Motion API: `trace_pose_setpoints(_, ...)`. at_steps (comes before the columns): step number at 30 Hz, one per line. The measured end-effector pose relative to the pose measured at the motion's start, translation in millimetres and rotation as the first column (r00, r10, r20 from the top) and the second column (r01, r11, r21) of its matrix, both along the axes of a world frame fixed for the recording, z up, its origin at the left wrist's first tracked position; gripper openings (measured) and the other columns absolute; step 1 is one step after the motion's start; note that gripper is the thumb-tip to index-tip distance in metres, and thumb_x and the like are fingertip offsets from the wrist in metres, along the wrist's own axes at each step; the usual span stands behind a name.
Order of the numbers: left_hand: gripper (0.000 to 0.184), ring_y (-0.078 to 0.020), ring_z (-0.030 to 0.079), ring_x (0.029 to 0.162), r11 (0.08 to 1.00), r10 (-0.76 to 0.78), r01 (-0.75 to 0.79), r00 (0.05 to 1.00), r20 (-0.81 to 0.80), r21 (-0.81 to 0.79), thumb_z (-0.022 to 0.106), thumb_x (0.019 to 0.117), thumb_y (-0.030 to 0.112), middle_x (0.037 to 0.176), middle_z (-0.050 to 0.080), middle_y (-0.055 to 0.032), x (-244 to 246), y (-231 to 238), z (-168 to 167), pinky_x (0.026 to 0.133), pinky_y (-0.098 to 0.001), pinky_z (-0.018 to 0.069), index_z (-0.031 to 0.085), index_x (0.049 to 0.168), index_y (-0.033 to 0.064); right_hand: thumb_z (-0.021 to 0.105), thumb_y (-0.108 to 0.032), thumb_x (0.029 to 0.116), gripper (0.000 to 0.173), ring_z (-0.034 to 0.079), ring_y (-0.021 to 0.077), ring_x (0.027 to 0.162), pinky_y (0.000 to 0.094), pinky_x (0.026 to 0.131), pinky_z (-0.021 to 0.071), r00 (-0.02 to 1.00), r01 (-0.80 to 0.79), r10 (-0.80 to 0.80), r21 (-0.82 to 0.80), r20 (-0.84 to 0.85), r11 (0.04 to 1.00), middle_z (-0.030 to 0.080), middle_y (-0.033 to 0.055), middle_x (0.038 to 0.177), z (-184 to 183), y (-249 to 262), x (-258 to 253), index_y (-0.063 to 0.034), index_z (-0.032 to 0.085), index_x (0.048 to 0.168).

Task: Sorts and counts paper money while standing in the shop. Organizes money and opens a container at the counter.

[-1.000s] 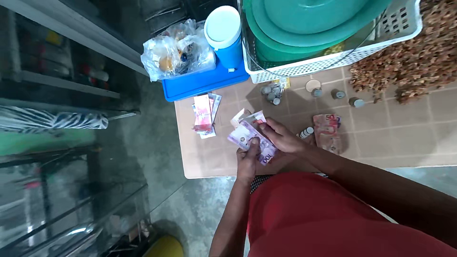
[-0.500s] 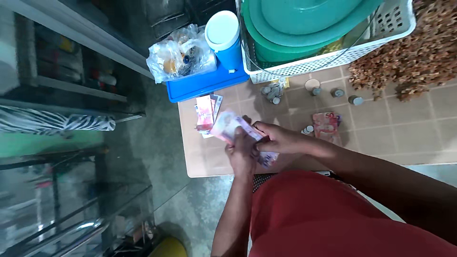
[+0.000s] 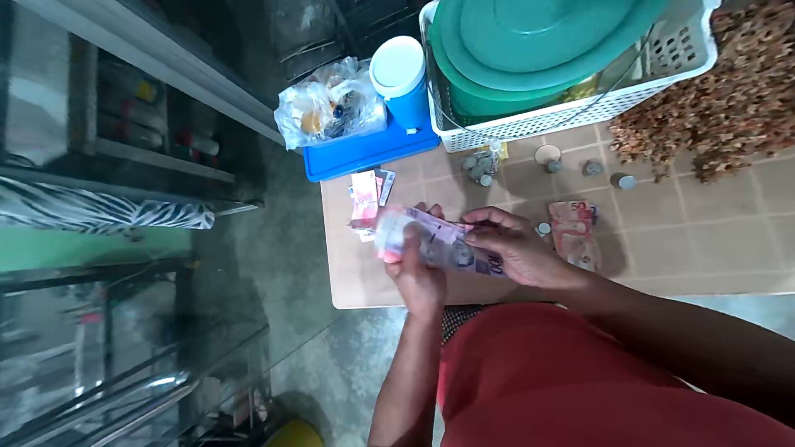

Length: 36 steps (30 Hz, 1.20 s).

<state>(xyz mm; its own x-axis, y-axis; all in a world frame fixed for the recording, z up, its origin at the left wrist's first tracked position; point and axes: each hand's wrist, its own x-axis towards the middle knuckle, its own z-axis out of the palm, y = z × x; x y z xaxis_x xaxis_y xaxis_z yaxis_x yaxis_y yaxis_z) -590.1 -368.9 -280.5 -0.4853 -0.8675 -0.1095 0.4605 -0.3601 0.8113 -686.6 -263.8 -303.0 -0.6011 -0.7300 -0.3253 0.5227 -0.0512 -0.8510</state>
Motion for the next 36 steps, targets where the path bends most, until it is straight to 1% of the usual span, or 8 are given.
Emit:
trace_pose_setpoints(9,0.028,-0.0277,0.074,0.099,0.976,-0.217,0.214,0.971,0.104,0.039,0.046,0.1034,0.008,0.117,0.073,-0.0149,1,5,-24,0.086,-0.0431,0.0617,0.055,0.130,0.0098,0.056,-0.022,0.1029,0.035,0.064,0.0010,0.095,0.0207,0.086,0.0540,0.771,-0.473,0.522,0.222,-0.364,0.853,0.069,0.0061,0.110,-13,37,-25,-0.0003,0.060,0.130)
trace_pose_setpoints(14,0.097,-0.0139,0.063,0.116,0.905,-0.420,0.426,0.892,0.167,0.004,0.073,0.0867,0.028,0.137,0.057,-0.0054,1,9,-26,0.098,-0.0354,0.0547,0.011,0.160,0.0193,0.055,-0.015,0.1030,0.020,0.067,0.0032,0.085,0.0241,0.080,0.0578,0.934,-0.284,0.304,0.128,-0.189,0.950,0.068,0.0016,0.095,-17,28,-7,-0.0017,0.061,0.117)
trace_pose_setpoints(17,0.021,-0.0111,0.072,0.081,0.918,-0.390,0.337,0.867,0.311,0.211,0.054,0.0995,0.008,0.091,0.073,-0.0049,3,30,-22,0.076,-0.0307,0.0614,0.056,0.120,0.0014,0.057,-0.014,0.1017,0.021,0.064,0.0028,0.083,0.0233,0.079,0.0552,0.913,-0.251,0.299,0.198,-0.277,0.948,0.067,0.0030,0.093,-16,23,-6,0.0007,0.061,0.115)
trace_pose_setpoints(19,0.019,-0.0097,0.070,0.071,0.913,-0.396,0.316,0.839,0.373,0.257,0.045,0.1048,0.007,0.077,0.071,-0.0032,3,28,-24,0.069,-0.0284,0.0608,0.062,0.101,0.0014,0.061,-0.021,0.1019,0.028,0.066,0.0075,0.085,0.0280,0.080,0.0558,0.865,-0.254,0.348,0.283,-0.362,0.925,0.069,0.0077,0.098,-9,23,-16,0.0016,0.065,0.117)
trace_pose_setpoints(22,0.021,-0.0141,0.074,0.079,0.869,-0.495,0.457,0.779,0.384,0.190,0.043,0.1044,0.005,0.086,0.075,-0.0067,13,18,-30,0.076,-0.0326,0.0625,0.063,0.105,-0.0014,0.067,-0.023,0.0986,0.040,0.066,0.0215,0.100,0.0397,0.084,0.0570,0.858,-0.158,0.283,0.306,-0.428,0.939,0.064,0.0164,0.119,1,19,-35,0.0012,0.059,0.130)
trace_pose_setpoints(30,0.021,-0.0178,0.075,0.083,0.785,-0.614,0.586,0.695,0.374,0.200,0.044,0.1039,0.003,0.095,0.076,-0.0119,21,13,-42,0.078,-0.0337,0.0630,0.060,0.114,-0.0058,0.053,-0.017,0.1071,0.017,0.067,0.0025,0.087,0.0256,0.081,0.0600,0.918,0.293,-0.299,-0.061,-0.260,0.954,0.069,-0.0082,0.100,9,-1,-63,-0.0137,0.065,0.120)
trace_pose_setpoints(33,0.027,-0.0187,0.075,0.076,0.858,-0.496,0.386,0.794,0.351,0.340,0.036,0.1082,0.009,0.089,0.075,-0.0133,19,9,-49,0.070,-0.0328,0.0632,0.059,0.113,-0.0043,0.057,-0.017,0.1048,0.011,0.061,-0.0018,0.067,0.0170,0.061,0.0554,0.919,0.185,-0.147,0.071,-0.367,0.980,0.066,-0.0096,0.084,33,16,-81,-0.0154,0.067,0.110)
trace_pose_setpoints(36,0.053,-0.0140,0.073,0.078,0.838,-0.493,0.372,0.829,0.263,0.399,0.045,0.1043,0.051,0.089,0.074,-0.0077,13,11,-51,0.069,-0.0314,0.0628,0.057,0.121,0.0019,0.064,-0.014,0.0996,0.012,0.062,0.0026,0.068,0.0216,0.063,0.0557,0.811,-0.019,0.115,0.170,-0.573,0.985,0.068,-0.0003,0.080,18,9,-52,-0.0038,0.070,0.101)
